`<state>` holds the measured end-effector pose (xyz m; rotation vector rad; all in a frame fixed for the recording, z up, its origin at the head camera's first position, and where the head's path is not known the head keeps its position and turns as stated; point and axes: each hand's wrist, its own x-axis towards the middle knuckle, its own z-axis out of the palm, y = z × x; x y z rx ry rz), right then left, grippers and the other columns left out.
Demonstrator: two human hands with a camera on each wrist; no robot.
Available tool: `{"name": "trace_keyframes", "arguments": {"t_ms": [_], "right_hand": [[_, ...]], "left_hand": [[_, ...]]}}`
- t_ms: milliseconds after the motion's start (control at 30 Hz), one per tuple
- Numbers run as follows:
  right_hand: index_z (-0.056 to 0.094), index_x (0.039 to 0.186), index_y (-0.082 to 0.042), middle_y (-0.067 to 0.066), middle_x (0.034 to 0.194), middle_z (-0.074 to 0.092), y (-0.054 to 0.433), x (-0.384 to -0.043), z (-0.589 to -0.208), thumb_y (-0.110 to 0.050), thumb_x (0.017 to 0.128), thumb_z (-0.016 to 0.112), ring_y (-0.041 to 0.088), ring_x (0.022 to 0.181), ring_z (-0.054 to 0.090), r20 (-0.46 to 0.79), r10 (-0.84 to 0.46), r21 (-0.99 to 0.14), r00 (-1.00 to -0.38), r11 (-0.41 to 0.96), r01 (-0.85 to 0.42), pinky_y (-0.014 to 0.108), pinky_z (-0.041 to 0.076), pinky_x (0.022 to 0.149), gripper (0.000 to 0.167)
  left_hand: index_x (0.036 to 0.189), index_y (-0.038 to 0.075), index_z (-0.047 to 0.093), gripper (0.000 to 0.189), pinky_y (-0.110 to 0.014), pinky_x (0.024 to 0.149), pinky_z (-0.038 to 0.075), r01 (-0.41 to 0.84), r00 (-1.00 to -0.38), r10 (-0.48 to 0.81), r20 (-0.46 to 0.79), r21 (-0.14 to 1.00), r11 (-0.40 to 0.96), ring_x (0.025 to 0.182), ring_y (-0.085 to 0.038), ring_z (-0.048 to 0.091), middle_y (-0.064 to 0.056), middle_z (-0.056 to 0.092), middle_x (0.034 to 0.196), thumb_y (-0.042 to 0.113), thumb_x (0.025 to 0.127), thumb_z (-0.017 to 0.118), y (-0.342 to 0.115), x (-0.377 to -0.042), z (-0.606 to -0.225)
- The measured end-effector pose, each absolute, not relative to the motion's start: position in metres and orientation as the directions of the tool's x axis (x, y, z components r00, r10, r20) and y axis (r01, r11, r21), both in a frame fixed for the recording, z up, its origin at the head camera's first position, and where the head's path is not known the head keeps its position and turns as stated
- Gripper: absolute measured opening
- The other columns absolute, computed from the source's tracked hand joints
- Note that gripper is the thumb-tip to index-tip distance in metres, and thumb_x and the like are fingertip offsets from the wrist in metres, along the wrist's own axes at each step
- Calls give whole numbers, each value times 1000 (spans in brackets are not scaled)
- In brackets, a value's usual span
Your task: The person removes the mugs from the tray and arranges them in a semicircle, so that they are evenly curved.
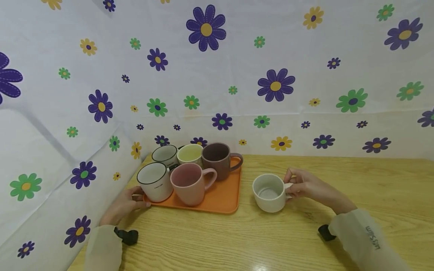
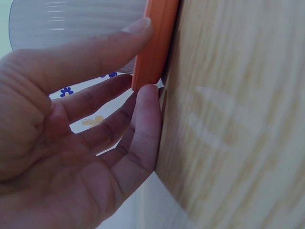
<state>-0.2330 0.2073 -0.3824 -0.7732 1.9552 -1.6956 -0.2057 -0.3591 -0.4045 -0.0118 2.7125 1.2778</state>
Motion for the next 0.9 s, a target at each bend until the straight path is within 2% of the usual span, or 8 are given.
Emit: {"name": "trace_keyframes", "arguments": {"t_ms": [167, 433, 633, 767, 900], "right_hand": [[45, 109, 10, 14, 98, 65, 215, -234, -378, 0, 96, 57, 22, 86, 66, -2, -660, -965, -751, 199, -172, 39, 58, 79, 20], [54, 112, 14, 17, 103, 65, 216, -245, -382, 1, 94, 60, 18, 90, 64, 37, -621, -940, -783, 245, -238, 37, 58, 79, 24], [63, 116, 12, 20, 114, 66, 217, -247, -384, 0, 89, 64, 25, 100, 61, 46, -551, -915, -833, 312, -257, 36, 56, 83, 30], [68, 116, 12, 23, 116, 69, 216, -247, -384, 4, 89, 66, 32, 106, 62, 96, -506, -856, -857, 398, -330, 41, 53, 89, 28], [69, 115, 13, 25, 116, 69, 215, -250, -383, 6, 90, 66, 32, 105, 65, 128, -490, -821, -862, 435, -370, 41, 56, 87, 27]], "left_hand": [[142, -15, 44, 70, -50, 98, 49, -52, -990, 67, -123, 768, 638, 120, -46, 56, -34, 51, 137, 8, 85, 79, -360, -207, -403], [141, -15, 45, 69, -54, 101, 46, -60, -991, 55, -123, 768, 638, 121, -47, 55, -34, 51, 138, 8, 86, 79, -361, -203, -404], [141, -16, 44, 69, -49, 96, 51, -56, -992, 55, -117, 775, 629, 120, -47, 56, -35, 51, 137, 7, 86, 79, -361, -205, -405], [142, -16, 43, 71, -51, 98, 50, -61, -991, 55, -124, 772, 632, 121, -48, 55, -35, 49, 139, 7, 86, 79, -361, -207, -406], [143, -16, 43, 72, -52, 99, 48, -74, -989, 51, -136, 774, 628, 122, -48, 54, -35, 49, 139, 7, 85, 79, -359, -207, -406]]}}
